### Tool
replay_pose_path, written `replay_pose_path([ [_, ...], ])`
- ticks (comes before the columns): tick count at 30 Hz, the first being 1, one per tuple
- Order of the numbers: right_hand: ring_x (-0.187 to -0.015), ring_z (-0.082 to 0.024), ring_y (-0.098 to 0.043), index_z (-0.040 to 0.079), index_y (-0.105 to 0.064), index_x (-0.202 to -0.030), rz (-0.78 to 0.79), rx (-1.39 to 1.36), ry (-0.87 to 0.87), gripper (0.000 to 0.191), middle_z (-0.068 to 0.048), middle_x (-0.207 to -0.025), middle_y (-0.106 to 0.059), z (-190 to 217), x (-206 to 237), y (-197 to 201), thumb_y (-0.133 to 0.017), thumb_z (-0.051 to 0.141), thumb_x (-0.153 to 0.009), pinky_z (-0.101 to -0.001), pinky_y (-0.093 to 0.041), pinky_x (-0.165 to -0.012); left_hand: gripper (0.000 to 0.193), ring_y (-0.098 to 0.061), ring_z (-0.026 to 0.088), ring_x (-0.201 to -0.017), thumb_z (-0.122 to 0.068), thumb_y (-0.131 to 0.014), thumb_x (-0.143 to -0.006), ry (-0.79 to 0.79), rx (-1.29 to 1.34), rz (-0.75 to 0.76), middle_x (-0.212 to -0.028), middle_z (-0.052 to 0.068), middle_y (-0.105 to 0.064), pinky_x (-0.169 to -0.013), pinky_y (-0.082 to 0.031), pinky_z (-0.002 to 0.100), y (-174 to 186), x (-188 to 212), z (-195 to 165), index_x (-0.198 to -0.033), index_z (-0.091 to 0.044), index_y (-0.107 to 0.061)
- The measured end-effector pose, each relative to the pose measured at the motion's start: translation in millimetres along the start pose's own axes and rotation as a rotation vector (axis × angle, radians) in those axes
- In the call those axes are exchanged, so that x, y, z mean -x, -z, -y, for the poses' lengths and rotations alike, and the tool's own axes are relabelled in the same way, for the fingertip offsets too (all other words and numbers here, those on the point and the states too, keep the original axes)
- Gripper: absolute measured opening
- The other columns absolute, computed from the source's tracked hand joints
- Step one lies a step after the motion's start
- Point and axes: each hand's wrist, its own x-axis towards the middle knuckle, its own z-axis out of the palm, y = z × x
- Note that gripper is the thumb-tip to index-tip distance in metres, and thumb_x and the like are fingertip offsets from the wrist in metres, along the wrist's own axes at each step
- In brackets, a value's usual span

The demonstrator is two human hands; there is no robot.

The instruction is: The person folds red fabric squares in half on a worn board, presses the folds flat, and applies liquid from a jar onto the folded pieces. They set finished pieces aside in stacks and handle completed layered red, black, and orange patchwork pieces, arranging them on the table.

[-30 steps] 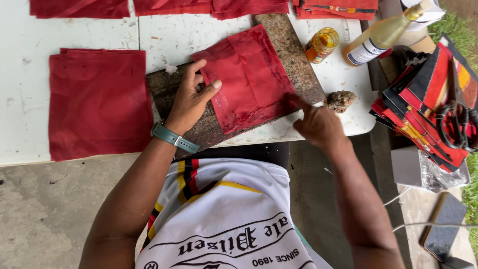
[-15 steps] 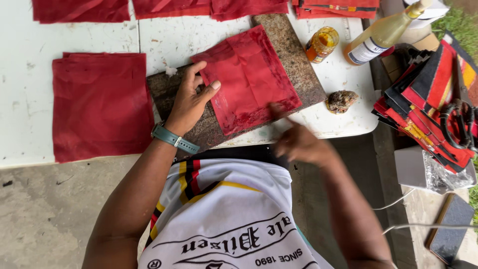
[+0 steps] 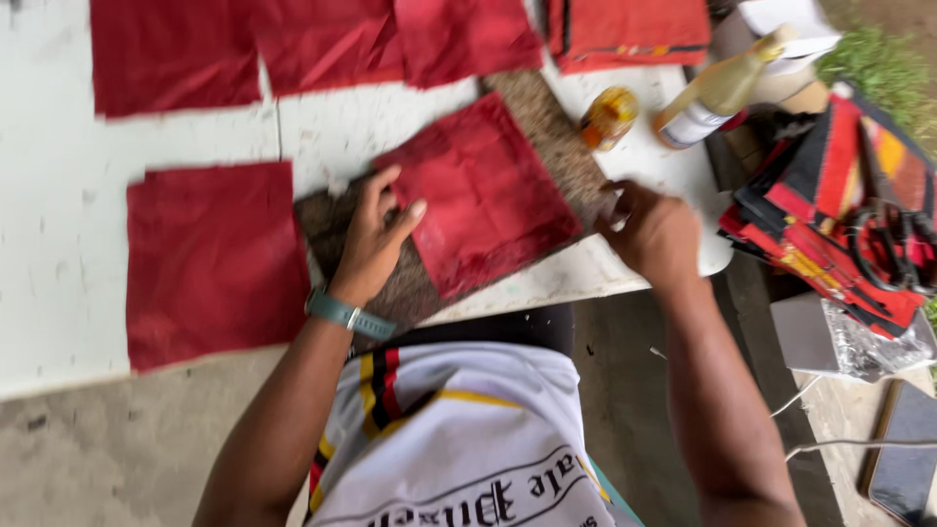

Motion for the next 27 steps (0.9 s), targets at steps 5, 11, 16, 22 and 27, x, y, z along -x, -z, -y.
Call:
replay_pose_path([
  [5, -0.109, -0.031, -0.058, 0.022, -0.079, -0.103, -0.132, 0.317, 0.099, 0.034, -0.006, -0.112, -0.063, -66.0, -95.1, -2.5, -0.081, 0.029, -0.070, -0.0418, -0.050, -0.092, 0.071, -0.044, 0.031, -0.140, -0.036, -0.069, -0.094, 0.039, 0.035, -0.005, -0.156, 0.014, -0.043, -0.112, -0.037, 0.041, -4.3, -3.4, -17.1, -0.153, -0.009, -0.039],
  [11, -0.114, -0.030, -0.051, 0.028, -0.079, -0.108, 0.136, 0.356, -0.001, 0.035, -0.008, -0.117, -0.057, -70.5, -124.3, -27.6, -0.078, 0.029, -0.073, -0.0442, -0.040, -0.090, 0.065, -0.050, 0.025, -0.131, -0.029, -0.070, -0.094, 0.063, -0.057, -0.040, -0.145, 0.017, -0.052, -0.104, -0.044, 0.037, -3.7, -2.3, -12.8, -0.150, -0.010, -0.044],
  [16, -0.112, -0.031, -0.052, 0.023, -0.080, -0.099, 0.065, 0.291, 0.058, 0.027, -0.008, -0.118, -0.058, -71.8, -121.5, -20.8, -0.077, 0.022, -0.073, -0.0445, -0.042, -0.091, 0.066, -0.049, 0.021, -0.110, -0.029, -0.071, -0.096, 0.117, 0.027, -0.021, -0.127, 0.018, -0.056, -0.094, -0.046, 0.034, -2.0, 0.9, -2.2, -0.153, -0.011, -0.044],
  [22, -0.094, -0.032, -0.063, 0.017, -0.071, -0.117, 0.069, -0.065, 0.191, 0.041, -0.013, -0.112, -0.064, -61.4, -56.0, -9.7, -0.070, 0.011, -0.077, -0.0421, -0.052, -0.081, 0.063, -0.051, 0.012, -0.116, -0.026, -0.071, -0.098, 0.040, 0.004, -0.021, -0.130, 0.011, -0.056, -0.097, -0.044, 0.028, -1.5, 1.5, -4.4, -0.152, -0.010, -0.041],
  [27, -0.073, -0.022, -0.066, 0.015, -0.068, -0.130, 0.557, -0.350, -0.001, 0.056, -0.015, -0.087, -0.072, -26.2, 12.3, -10.8, -0.080, 0.014, -0.076, -0.0362, -0.053, -0.066, 0.064, -0.051, 0.014, -0.105, -0.026, -0.072, -0.098, 0.025, 0.036, -0.003, -0.121, 0.011, -0.058, -0.092, -0.045, 0.029, -1.2, 1.7, 0.2, -0.152, -0.009, -0.042],
])
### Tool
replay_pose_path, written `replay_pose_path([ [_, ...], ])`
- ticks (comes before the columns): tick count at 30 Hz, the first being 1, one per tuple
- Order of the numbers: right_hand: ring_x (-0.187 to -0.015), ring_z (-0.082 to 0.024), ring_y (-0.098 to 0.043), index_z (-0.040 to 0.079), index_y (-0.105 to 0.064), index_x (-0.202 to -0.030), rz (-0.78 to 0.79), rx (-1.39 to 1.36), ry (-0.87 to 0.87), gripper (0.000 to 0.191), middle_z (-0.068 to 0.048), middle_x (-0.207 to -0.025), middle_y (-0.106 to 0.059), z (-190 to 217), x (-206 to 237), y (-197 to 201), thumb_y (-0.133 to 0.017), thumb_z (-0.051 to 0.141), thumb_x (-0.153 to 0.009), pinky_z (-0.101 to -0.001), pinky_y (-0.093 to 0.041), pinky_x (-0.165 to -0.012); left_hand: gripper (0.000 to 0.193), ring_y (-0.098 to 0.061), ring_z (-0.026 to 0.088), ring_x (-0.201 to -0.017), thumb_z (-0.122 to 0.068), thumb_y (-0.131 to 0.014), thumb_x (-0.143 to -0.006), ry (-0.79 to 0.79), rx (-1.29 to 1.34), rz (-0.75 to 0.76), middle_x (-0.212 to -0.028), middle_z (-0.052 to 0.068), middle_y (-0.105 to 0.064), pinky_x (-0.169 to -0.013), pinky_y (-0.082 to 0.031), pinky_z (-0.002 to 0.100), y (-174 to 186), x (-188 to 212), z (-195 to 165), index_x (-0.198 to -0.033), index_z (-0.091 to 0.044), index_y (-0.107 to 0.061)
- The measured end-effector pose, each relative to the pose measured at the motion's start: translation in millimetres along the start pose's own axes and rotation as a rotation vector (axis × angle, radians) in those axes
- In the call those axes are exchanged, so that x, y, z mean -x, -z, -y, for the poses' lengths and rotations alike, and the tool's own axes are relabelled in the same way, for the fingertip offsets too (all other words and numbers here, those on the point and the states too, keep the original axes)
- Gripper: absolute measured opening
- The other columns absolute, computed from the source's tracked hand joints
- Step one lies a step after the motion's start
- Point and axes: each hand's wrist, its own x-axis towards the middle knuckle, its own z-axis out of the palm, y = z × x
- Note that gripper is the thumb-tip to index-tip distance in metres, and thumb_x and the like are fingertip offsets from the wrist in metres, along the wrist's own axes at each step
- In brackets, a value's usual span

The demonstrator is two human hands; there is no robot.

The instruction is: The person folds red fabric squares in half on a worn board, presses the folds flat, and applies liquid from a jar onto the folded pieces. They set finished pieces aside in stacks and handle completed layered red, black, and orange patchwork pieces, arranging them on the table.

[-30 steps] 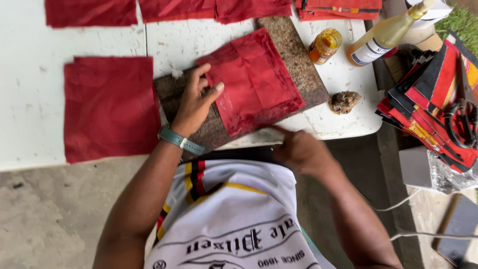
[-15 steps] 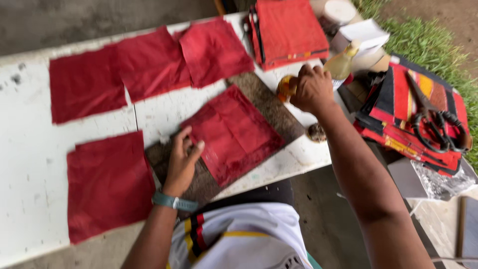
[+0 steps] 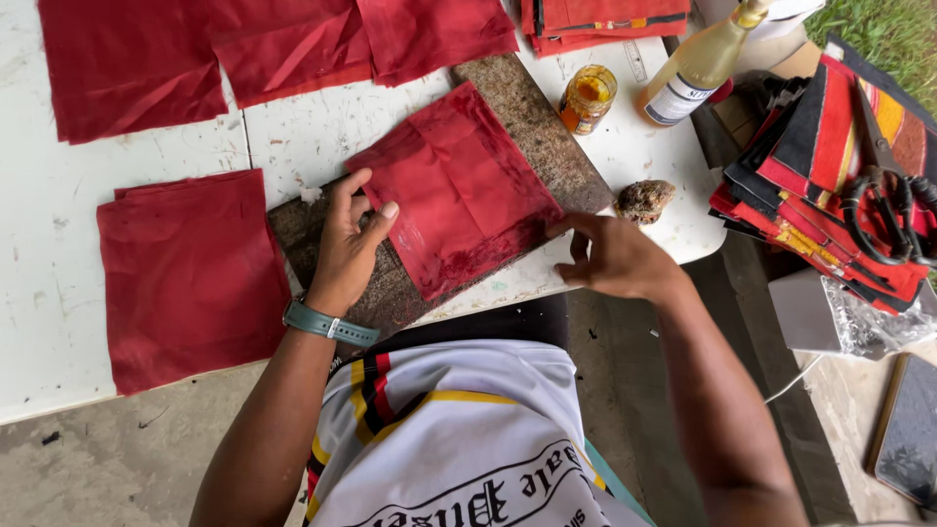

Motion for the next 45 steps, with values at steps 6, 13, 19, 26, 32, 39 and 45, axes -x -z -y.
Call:
replay_pose_path([
  [6, -0.066, -0.011, -0.063, 0.025, -0.024, -0.161, 0.242, -0.680, -0.229, 0.100, -0.005, -0.074, -0.070, 18.8, 19.3, -33.7, -0.072, 0.005, -0.075, -0.0248, -0.048, -0.052, 0.066, -0.048, 0.015, -0.100, -0.029, -0.073, -0.099, -0.015, 0.041, -0.005, -0.116, 0.010, -0.056, -0.089, -0.044, 0.032, 0.3, -1.3, 7.4, -0.153, -0.008, -0.042],
  [13, -0.080, -0.013, -0.068, 0.014, -0.014, -0.166, 0.373, -0.911, 0.336, 0.119, 0.000, -0.136, -0.058, 70.3, 15.1, -92.4, -0.080, 0.003, -0.067, -0.0279, -0.059, -0.072, 0.070, -0.052, 0.014, -0.101, -0.034, -0.073, -0.098, -0.051, -0.040, -0.033, -0.113, 0.010, -0.059, -0.091, -0.047, 0.032, 2.8, -2.1, 10.3, -0.154, -0.009, -0.040],
  [19, -0.059, -0.011, -0.060, 0.011, -0.040, -0.154, 0.148, -0.740, -0.160, 0.085, -0.006, -0.073, -0.070, 85.4, 24.1, -72.3, -0.071, 0.002, -0.075, -0.0308, -0.045, -0.050, 0.074, -0.052, 0.011, -0.094, -0.031, -0.074, -0.101, -0.123, -0.054, -0.017, -0.102, 0.004, -0.058, -0.089, -0.046, 0.030, 2.8, -1.0, 7.8, -0.157, -0.008, -0.032],
  [26, -0.047, -0.019, -0.061, 0.015, -0.046, -0.152, 0.025, -0.126, -0.164, 0.074, -0.013, -0.060, -0.068, 69.7, 30.1, -42.9, -0.068, 0.010, -0.081, -0.0376, -0.051, -0.053, 0.075, -0.046, 0.008, -0.080, -0.028, -0.074, -0.102, -0.084, -0.069, -0.007, -0.084, -0.001, -0.049, -0.078, -0.043, 0.027, 1.1, 1.6, 0.9, -0.159, -0.008, -0.030],
  [32, -0.052, -0.024, -0.068, 0.017, -0.055, -0.143, 0.025, 0.092, -0.065, 0.063, -0.015, -0.063, -0.070, 59.0, 19.1, -32.7, -0.068, 0.014, -0.081, -0.0372, -0.055, -0.059, 0.076, -0.042, 0.009, -0.079, -0.030, -0.073, -0.100, -0.058, 0.001, -0.003, -0.086, -0.002, -0.045, -0.075, -0.042, 0.028, 1.4, 2.3, 0.0, -0.160, -0.009, -0.031],
  [39, -0.073, -0.033, -0.071, 0.036, -0.059, -0.141, 0.013, 0.511, -0.042, 0.060, -0.015, -0.087, -0.074, 25.8, -19.7, -2.2, -0.062, 0.023, -0.083, -0.0459, -0.057, -0.068, 0.075, -0.046, 0.009, -0.089, -0.031, -0.075, -0.101, -0.099, -0.067, -0.015, -0.096, -0.002, -0.048, -0.084, -0.046, 0.028, 1.5, 2.2, 3.9, -0.159, -0.008, -0.032],
  [45, -0.070, -0.029, -0.070, 0.046, -0.057, -0.144, 0.127, 0.773, -0.162, 0.057, -0.012, -0.087, -0.076, 26.7, -0.1, 12.5, -0.058, 0.029, -0.090, -0.0447, -0.058, -0.066, 0.074, -0.042, 0.007, -0.088, -0.027, -0.075, -0.100, -0.080, -0.038, -0.023, -0.096, -0.004, -0.044, -0.080, -0.042, 0.026, 2.1, 2.7, 6.7, -0.158, -0.008, -0.033],
])
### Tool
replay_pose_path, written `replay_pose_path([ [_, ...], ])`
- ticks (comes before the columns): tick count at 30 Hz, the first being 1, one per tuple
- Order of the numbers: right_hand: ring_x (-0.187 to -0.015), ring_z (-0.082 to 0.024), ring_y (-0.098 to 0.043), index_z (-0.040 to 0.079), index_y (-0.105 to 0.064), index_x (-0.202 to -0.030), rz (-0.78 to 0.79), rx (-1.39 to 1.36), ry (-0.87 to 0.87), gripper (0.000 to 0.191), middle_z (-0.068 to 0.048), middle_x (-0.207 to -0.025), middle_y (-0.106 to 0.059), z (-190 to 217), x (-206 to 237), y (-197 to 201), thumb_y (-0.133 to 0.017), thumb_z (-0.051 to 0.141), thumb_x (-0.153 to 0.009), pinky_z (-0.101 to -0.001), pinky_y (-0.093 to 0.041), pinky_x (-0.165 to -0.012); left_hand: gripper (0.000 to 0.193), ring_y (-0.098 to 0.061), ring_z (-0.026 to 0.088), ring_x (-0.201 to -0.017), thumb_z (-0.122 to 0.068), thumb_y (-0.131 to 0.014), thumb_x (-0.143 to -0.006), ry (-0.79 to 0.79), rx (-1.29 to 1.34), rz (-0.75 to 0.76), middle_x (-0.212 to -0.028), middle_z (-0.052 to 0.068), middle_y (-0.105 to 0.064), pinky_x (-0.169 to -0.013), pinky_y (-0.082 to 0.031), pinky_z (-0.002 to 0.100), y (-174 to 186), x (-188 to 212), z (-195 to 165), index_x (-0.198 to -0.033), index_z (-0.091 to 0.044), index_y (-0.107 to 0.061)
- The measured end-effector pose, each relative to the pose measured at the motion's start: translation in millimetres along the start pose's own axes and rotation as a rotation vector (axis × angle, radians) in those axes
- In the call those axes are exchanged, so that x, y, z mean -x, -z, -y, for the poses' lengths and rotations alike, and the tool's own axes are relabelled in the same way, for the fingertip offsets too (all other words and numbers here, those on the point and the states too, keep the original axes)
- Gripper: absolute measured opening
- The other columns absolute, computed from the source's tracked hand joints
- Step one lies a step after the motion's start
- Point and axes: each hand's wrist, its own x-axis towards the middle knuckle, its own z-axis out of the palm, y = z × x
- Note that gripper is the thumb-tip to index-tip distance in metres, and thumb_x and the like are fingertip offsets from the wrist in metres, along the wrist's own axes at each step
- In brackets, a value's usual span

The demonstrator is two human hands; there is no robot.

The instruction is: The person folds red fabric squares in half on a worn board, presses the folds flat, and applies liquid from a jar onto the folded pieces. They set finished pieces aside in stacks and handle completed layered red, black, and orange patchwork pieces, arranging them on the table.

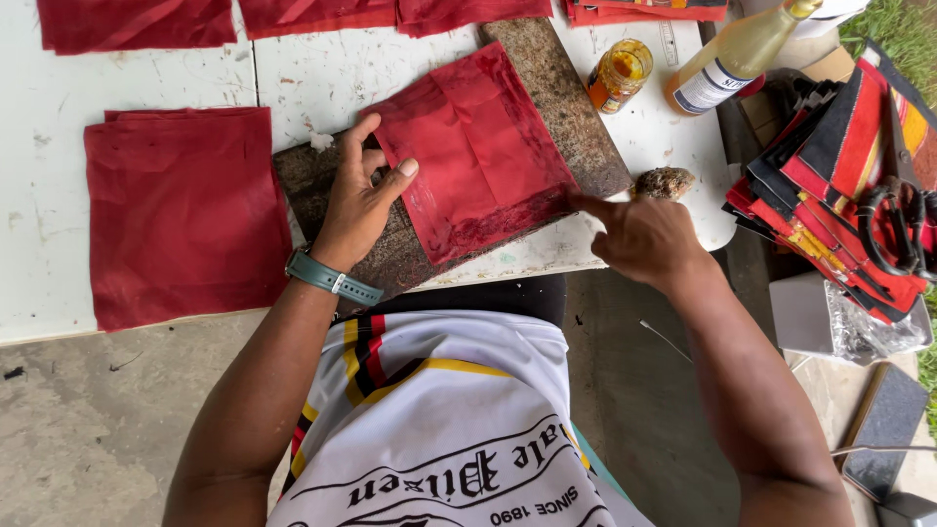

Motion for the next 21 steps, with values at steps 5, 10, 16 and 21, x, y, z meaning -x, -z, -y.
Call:
replay_pose_path([
  [5, -0.057, -0.019, -0.068, 0.031, -0.039, -0.155, 0.088, -0.858, 0.074, 0.080, -0.013, -0.079, -0.078, 16.3, 14.2, -1.5, -0.070, 0.016, -0.083, -0.0344, -0.057, -0.058, 0.072, -0.036, 0.008, -0.080, -0.026, -0.075, -0.101, 0.003, 0.044, 0.006, -0.089, -0.002, -0.037, -0.072, -0.038, 0.025, -2.1, -1.5, -0.8, -0.159, -0.008, -0.036],
  [10, -0.056, -0.018, -0.065, 0.029, -0.018, -0.164, 0.361, -1.222, 0.051, 0.107, -0.013, -0.082, -0.078, 33.2, 14.6, -23.1, -0.073, 0.007, -0.075, -0.0329, -0.057, -0.054, 0.080, -0.050, 0.011, -0.095, -0.032, -0.076, -0.101, -0.059, 0.027, 0.015, -0.113, 0.003, -0.049, -0.079, -0.048, 0.029, -2.3, -5.0, -2.4, -0.160, -0.007, -0.028],
  [16, -0.062, -0.020, -0.065, 0.011, -0.011, -0.165, 0.173, -1.323, 0.481, 0.105, -0.021, -0.080, -0.074, 92.7, 27.1, -35.3, -0.072, 0.007, -0.080, -0.0326, -0.056, -0.060, 0.089, -0.055, 0.026, -0.116, -0.040, -0.077, -0.097, 0.037, -0.093, 0.028, -0.129, 0.024, -0.056, -0.097, -0.050, 0.039, 0.5, -6.0, -4.5, -0.162, -0.011, -0.025],
  [21, -0.058, -0.031, -0.067, 0.022, -0.028, -0.162, 0.019, -0.593, 0.363, 0.091, -0.022, -0.072, -0.071, 117.9, 29.3, -35.1, -0.072, 0.020, -0.082, -0.0392, -0.053, -0.063, 0.090, -0.059, 0.032, -0.129, -0.041, -0.077, -0.094, -0.063, -0.110, 0.082, -0.159, 0.021, -0.039, -0.104, -0.054, 0.047, -1.1, -0.1, -16.1, -0.160, -0.012, -0.024],
])
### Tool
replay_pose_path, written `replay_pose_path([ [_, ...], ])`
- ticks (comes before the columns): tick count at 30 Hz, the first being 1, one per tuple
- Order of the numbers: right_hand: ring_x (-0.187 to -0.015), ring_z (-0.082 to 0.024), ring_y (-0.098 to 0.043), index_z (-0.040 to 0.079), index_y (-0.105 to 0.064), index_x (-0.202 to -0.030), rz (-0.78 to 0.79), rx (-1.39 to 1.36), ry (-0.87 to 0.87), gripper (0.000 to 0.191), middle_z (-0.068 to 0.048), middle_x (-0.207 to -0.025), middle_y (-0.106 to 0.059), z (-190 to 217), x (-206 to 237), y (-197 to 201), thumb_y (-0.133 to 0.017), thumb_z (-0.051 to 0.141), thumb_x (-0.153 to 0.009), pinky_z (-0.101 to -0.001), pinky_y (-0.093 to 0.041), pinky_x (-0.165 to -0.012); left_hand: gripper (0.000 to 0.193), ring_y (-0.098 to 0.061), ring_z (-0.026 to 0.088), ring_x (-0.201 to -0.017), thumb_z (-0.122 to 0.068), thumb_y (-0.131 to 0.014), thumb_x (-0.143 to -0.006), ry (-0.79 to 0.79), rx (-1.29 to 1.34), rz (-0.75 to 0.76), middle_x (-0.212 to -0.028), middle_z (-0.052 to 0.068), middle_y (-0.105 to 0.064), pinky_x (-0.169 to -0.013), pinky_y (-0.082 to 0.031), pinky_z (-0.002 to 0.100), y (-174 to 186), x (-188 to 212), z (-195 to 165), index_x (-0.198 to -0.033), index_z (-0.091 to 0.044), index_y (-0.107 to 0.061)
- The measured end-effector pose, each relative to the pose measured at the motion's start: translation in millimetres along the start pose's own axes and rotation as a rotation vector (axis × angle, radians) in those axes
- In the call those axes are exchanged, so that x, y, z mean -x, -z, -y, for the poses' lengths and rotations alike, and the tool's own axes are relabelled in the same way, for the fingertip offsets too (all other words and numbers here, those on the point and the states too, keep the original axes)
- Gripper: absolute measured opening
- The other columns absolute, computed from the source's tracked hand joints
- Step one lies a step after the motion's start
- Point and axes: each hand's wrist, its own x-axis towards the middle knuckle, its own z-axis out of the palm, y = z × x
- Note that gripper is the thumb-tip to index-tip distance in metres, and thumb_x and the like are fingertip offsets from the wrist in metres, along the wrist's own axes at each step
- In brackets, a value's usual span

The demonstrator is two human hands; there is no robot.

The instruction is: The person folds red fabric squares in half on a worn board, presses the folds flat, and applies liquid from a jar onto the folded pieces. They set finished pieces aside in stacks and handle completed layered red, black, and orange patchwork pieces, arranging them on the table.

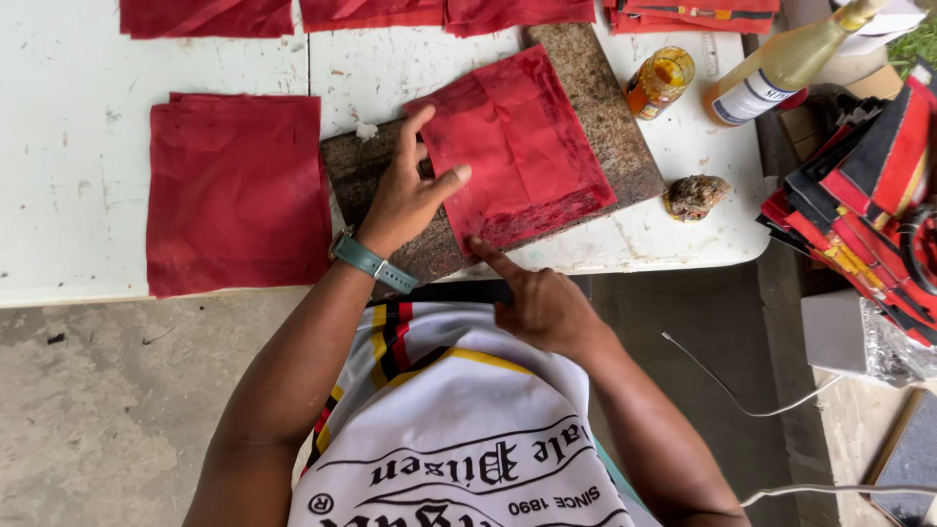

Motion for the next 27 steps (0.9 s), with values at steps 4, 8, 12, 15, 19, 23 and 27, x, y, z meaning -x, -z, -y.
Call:
replay_pose_path([
  [4, -0.054, -0.033, -0.066, 0.029, -0.030, -0.160, -0.064, 0.221, -0.304, 0.079, -0.019, -0.061, -0.068, -38.2, 10.5, 30.2, -0.067, 0.028, -0.090, -0.0423, -0.056, -0.060, 0.091, -0.056, 0.036, -0.135, -0.033, -0.081, -0.089, -0.180, -0.116, -0.006, -0.157, 0.022, -0.042, -0.110, -0.049, 0.049, -12.5, 5.7, -16.8, -0.158, -0.009, -0.027],
  [8, -0.058, -0.034, -0.068, 0.033, -0.038, -0.156, -0.174, 0.569, -0.312, 0.074, -0.016, -0.070, -0.071, -58.5, 19.2, 41.2, -0.066, 0.023, -0.089, -0.0475, -0.055, -0.058, 0.078, -0.060, 0.039, -0.119, -0.025, -0.084, -0.082, -0.141, -0.347, -0.063, -0.131, 0.023, -0.059, -0.102, -0.049, 0.047, -33.4, 5.5, -33.1, -0.147, -0.009, -0.045],
  [12, -0.063, -0.030, -0.070, 0.027, -0.051, -0.147, -0.325, 0.298, -0.110, 0.067, -0.009, -0.076, -0.076, -50.0, 28.6, 39.8, -0.071, 0.023, -0.083, -0.0440, -0.057, -0.061, 0.070, -0.060, 0.043, -0.112, -0.020, -0.081, -0.077, -0.014, -0.407, -0.135, -0.124, 0.025, -0.057, -0.097, -0.051, 0.047, -46.4, -3.8, -41.8, -0.141, -0.015, -0.054],
  [15, -0.058, -0.022, -0.072, 0.019, -0.050, -0.148, -0.515, -0.075, -0.162, 0.069, -0.006, -0.078, -0.076, -45.8, 36.4, 45.4, -0.071, 0.014, -0.083, -0.0373, -0.057, -0.059, 0.070, -0.059, 0.044, -0.116, -0.016, -0.080, -0.075, 0.021, -0.422, -0.176, -0.128, 0.027, -0.056, -0.099, -0.050, 0.047, -49.0, -11.4, -41.8, -0.140, -0.016, -0.056],
  [19, -0.057, -0.015, -0.068, 0.013, -0.043, -0.154, -0.652, -0.293, -0.219, 0.077, -0.005, -0.083, -0.074, -54.5, 40.5, 50.8, -0.071, 0.002, -0.083, -0.0300, -0.054, -0.056, 0.075, -0.051, 0.048, -0.128, -0.011, -0.079, -0.071, -0.026, -0.409, -0.192, -0.136, 0.026, -0.057, -0.107, -0.046, 0.047, -52.6, -21.3, -39.9, -0.141, -0.015, -0.055],
  [23, -0.065, -0.015, -0.070, 0.012, -0.031, -0.161, -0.733, -0.351, -0.201, 0.086, -0.008, -0.097, -0.073, -69.3, 36.9, 42.2, -0.070, 0.000, -0.085, -0.0293, -0.055, -0.058, 0.081, -0.046, 0.046, -0.136, -0.008, -0.078, -0.068, 0.012, -0.318, -0.164, -0.139, 0.022, -0.059, -0.111, -0.042, 0.046, -53.4, -28.0, -44.5, -0.144, -0.012, -0.052],
  [27, -0.072, -0.017, -0.070, 0.011, -0.020, -0.166, -0.800, -0.350, -0.181, 0.095, -0.012, -0.108, -0.070, -83.9, 33.3, 35.4, -0.071, 0.001, -0.087, -0.0305, -0.056, -0.063, 0.087, -0.052, 0.036, -0.135, -0.006, -0.076, -0.066, -0.007, -0.192, -0.112, -0.144, 0.020, -0.054, -0.114, -0.044, 0.041, -50.2, -26.8, -58.1, -0.148, -0.008, -0.045],
])
